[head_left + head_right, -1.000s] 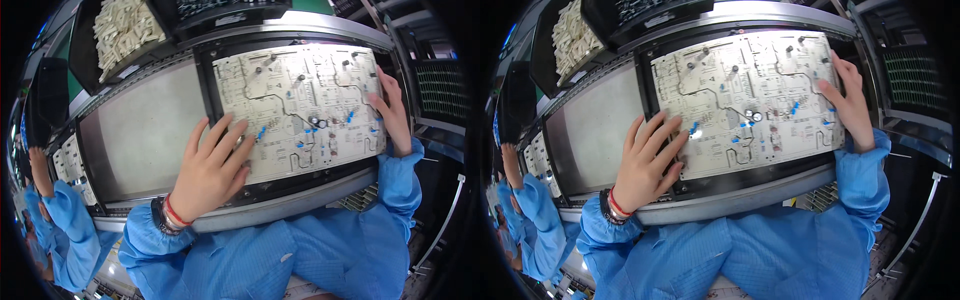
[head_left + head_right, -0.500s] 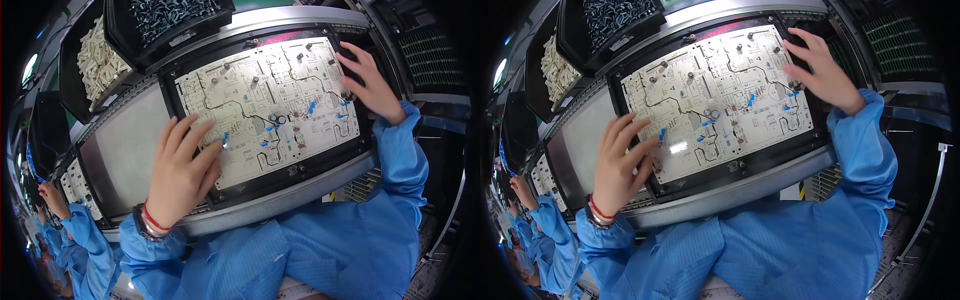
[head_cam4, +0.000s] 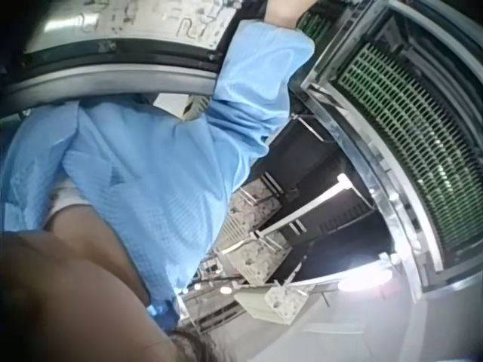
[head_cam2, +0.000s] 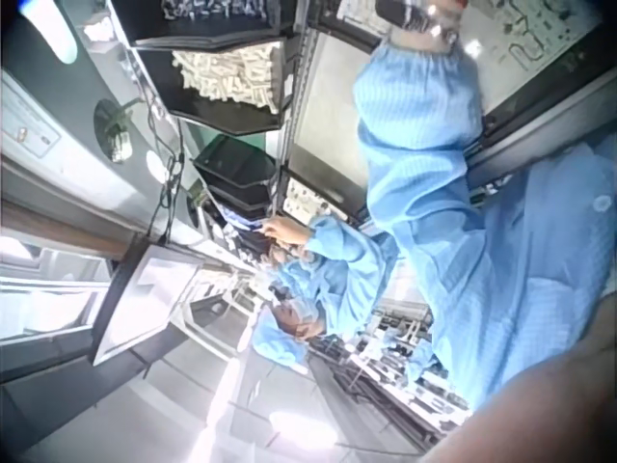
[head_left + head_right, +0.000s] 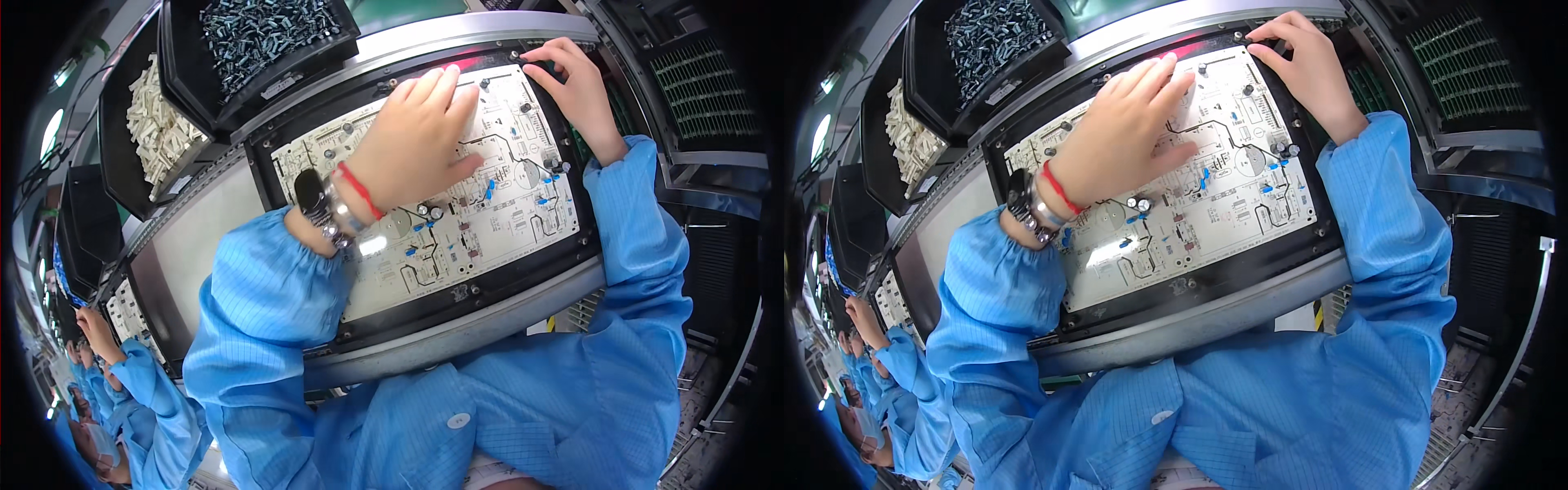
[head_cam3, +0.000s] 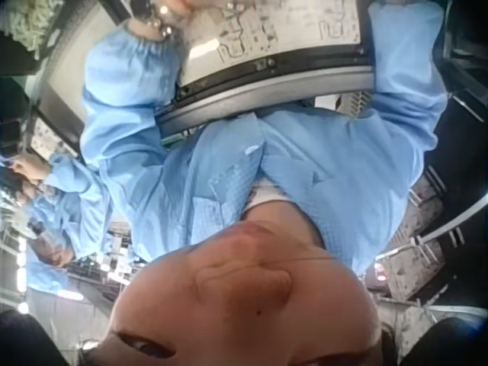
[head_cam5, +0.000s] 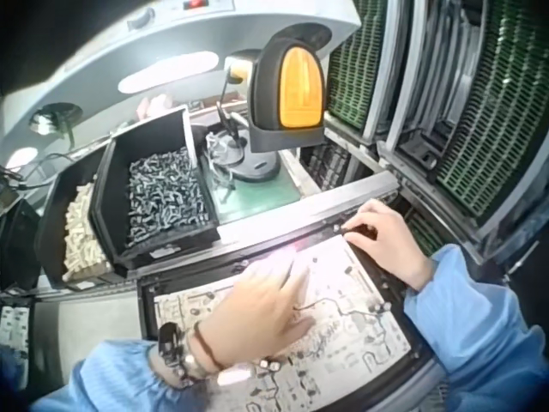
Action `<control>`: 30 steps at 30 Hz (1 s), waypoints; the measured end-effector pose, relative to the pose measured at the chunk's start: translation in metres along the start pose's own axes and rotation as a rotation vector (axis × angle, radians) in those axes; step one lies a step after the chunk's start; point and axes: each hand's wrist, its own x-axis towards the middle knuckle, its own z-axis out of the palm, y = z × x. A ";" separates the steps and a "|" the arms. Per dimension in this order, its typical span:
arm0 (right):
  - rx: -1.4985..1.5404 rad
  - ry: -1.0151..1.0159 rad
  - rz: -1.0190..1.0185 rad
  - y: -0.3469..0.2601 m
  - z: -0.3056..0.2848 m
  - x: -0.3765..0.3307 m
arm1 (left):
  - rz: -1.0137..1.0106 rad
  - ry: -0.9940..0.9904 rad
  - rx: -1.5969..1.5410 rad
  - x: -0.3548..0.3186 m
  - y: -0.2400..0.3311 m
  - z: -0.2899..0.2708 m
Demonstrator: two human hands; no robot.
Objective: Placing electronic components onto circuit boards at a manual assembly station.
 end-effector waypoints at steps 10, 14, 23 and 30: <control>0.017 0.106 0.017 -0.007 0.019 -0.003 | -0.028 -0.058 0.024 0.007 0.004 0.005; 0.160 -0.122 0.158 -0.014 0.001 -0.013 | 0.128 0.268 0.124 -0.005 -0.006 0.023; 0.441 -0.774 -0.502 -0.128 -0.027 -0.087 | 0.030 -0.044 -0.129 -0.074 0.033 -0.066; 0.350 -0.653 -0.616 -0.127 -0.006 -0.103 | -0.189 -0.395 -0.307 -0.177 0.072 -0.104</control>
